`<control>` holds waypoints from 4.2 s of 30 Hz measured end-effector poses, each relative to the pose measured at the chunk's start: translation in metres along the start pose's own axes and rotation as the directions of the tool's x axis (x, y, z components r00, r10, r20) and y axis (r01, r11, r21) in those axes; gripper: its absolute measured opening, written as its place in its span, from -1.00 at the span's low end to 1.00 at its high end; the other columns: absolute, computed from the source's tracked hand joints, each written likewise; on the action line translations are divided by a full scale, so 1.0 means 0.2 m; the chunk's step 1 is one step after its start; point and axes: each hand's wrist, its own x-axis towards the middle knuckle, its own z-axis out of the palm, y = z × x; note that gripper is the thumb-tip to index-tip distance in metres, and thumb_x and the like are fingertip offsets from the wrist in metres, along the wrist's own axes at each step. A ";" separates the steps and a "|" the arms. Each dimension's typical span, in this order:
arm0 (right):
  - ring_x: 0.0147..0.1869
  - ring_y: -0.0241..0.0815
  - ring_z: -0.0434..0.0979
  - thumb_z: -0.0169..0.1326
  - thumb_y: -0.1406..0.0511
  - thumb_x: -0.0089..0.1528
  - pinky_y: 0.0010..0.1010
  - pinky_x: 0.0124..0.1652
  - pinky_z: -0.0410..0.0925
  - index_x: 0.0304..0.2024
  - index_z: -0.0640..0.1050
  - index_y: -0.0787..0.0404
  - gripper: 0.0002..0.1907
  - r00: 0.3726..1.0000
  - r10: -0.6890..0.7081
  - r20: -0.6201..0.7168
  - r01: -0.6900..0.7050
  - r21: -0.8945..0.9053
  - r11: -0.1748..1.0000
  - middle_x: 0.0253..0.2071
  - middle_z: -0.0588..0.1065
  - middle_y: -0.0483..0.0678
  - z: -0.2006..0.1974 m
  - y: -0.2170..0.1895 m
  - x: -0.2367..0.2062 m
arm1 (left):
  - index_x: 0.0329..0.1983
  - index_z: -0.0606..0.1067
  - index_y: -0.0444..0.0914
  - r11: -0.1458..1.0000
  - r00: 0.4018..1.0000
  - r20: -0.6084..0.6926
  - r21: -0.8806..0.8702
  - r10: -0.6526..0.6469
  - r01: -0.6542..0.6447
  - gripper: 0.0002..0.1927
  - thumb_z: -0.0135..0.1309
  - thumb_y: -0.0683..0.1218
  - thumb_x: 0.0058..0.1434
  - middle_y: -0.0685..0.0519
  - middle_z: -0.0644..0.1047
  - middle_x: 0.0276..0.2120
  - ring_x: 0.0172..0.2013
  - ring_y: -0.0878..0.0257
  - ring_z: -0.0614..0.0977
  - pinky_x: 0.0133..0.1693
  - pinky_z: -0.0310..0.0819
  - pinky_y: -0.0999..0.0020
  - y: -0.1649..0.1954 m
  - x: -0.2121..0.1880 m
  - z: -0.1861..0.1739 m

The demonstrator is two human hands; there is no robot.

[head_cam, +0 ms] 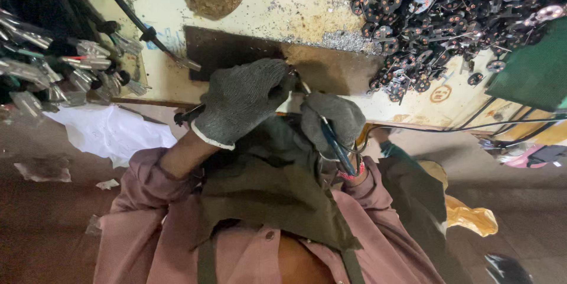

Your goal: The person solders small metal components onto hand-tool parts one at a time at a workbench, holding each part with the left hand while applying a heated soldering iron with the right hand, then sets the finished piece on the bench among many similar tools and picks up the next part.

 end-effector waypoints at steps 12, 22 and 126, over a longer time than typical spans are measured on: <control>-0.35 -0.21 0.40 0.08 0.22 0.38 -0.38 -0.32 0.32 -0.15 0.46 0.32 -0.75 0.925 0.378 0.036 -0.367 0.338 0.867 -0.31 0.41 0.04 -0.11 -0.21 0.08 | -0.20 0.51 -0.17 1.000 1.000 -0.020 0.006 -0.001 0.001 -0.91 0.18 -0.10 0.27 -0.04 0.59 -0.31 -0.34 -0.06 0.64 -0.31 0.52 0.07 0.02 -0.02 -0.17; -0.47 -0.21 0.50 0.04 0.18 0.44 -0.40 -0.42 0.34 -0.33 0.51 0.28 -0.66 0.950 0.305 -0.065 -0.289 0.183 0.940 -0.53 0.48 -0.08 -0.12 -0.27 0.05 | -0.29 0.46 -0.17 0.999 1.000 0.023 0.045 -0.018 0.017 -0.88 0.15 -0.07 0.32 -0.05 0.55 -0.45 -0.43 -0.06 0.62 -0.40 0.48 0.03 0.06 0.04 -0.11; -0.26 -0.16 0.56 0.35 0.58 0.21 -0.40 -0.16 0.41 -0.01 0.46 0.25 -0.60 0.943 0.157 -0.293 -0.181 -0.058 0.982 -0.18 0.52 0.00 0.10 -0.09 0.12 | -0.14 0.48 -0.27 0.950 0.936 -0.351 0.295 0.007 0.103 -0.91 0.15 -0.30 0.41 -0.03 0.52 -0.24 -0.26 0.14 0.61 -0.20 0.51 0.31 -0.11 0.15 -0.52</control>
